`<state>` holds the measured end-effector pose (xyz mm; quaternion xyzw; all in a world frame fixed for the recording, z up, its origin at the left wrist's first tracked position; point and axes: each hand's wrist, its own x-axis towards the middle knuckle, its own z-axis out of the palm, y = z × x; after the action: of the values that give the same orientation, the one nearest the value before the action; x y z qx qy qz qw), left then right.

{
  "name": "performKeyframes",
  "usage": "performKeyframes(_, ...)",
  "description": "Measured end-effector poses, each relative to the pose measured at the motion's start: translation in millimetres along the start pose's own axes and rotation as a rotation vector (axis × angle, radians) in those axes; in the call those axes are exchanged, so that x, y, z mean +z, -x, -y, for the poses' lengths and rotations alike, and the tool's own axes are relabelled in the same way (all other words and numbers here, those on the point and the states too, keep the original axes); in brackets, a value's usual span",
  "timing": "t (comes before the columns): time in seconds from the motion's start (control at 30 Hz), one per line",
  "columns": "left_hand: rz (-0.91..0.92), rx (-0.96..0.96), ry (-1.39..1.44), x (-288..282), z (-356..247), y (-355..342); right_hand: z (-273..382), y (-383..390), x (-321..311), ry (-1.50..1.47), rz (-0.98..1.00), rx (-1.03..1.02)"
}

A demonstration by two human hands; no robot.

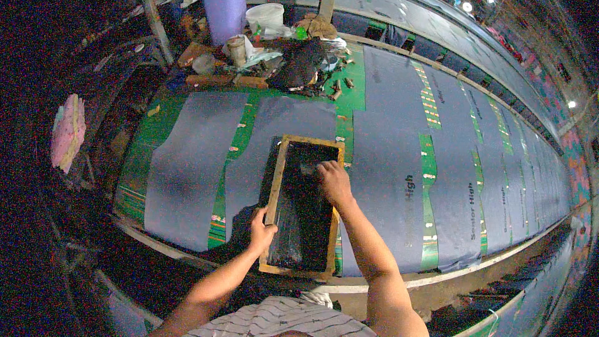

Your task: The person uses a squeegee to spread ink across a screen printing frame placed on a padded surface. They repeatedly pull the squeegee to distribute the ink evenly, then briefly walk to a nearby table to pick up a small container and return to the frame to continue spreading the ink.

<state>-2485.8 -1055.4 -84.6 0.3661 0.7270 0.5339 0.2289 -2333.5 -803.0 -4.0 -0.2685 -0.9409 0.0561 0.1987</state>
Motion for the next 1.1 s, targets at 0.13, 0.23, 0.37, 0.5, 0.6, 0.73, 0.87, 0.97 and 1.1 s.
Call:
performKeyframes(0.13, 0.012, -0.01, -0.027, -2.0, -10.8, 2.1, -12.3, -32.5, 3.3, 0.001, -0.047, 0.014)
performKeyframes(0.23, 0.021, 0.032, -0.041, -3.4, -9.4, 1.9, -30.7, -53.5, 22.0, 0.01, -0.013, 0.091)
performKeyframes(0.37, 0.05, -0.019, -0.015, -2.5, -14.1, 2.0, -41.3, -58.9, 35.4, -0.006, -0.059, 0.063)
performKeyframes(0.5, 0.016, 0.042, -0.035, -2.5, -12.8, 0.4, -25.2, -36.1, 31.2, 0.023, 0.008, 0.026)
performKeyframes(0.6, 0.028, 0.011, 0.019, -1.8, -17.1, 1.8, -5.0, -3.9, 27.8, 0.021, 0.059, 0.027)
performKeyframes(0.73, 0.017, -0.064, 0.065, 1.1, 2.6, 0.1, 39.4, 44.6, 9.1, 0.025, 0.045, 0.012)
performKeyframes(0.87, 0.028, 0.025, -0.016, 2.9, -1.9, -3.1, 76.4, 99.0, -5.1, -0.014, 0.094, 0.043)
performKeyframes(0.97, 0.013, 0.018, -0.034, 0.3, 4.0, -2.6, 119.4, 131.0, -27.5, -0.035, 0.131, 0.064)
performKeyframes(1.1, 0.026, 0.026, -0.033, 1.9, 2.7, -4.1, 155.0, 180.8, -36.1, -0.045, 0.152, 0.082)
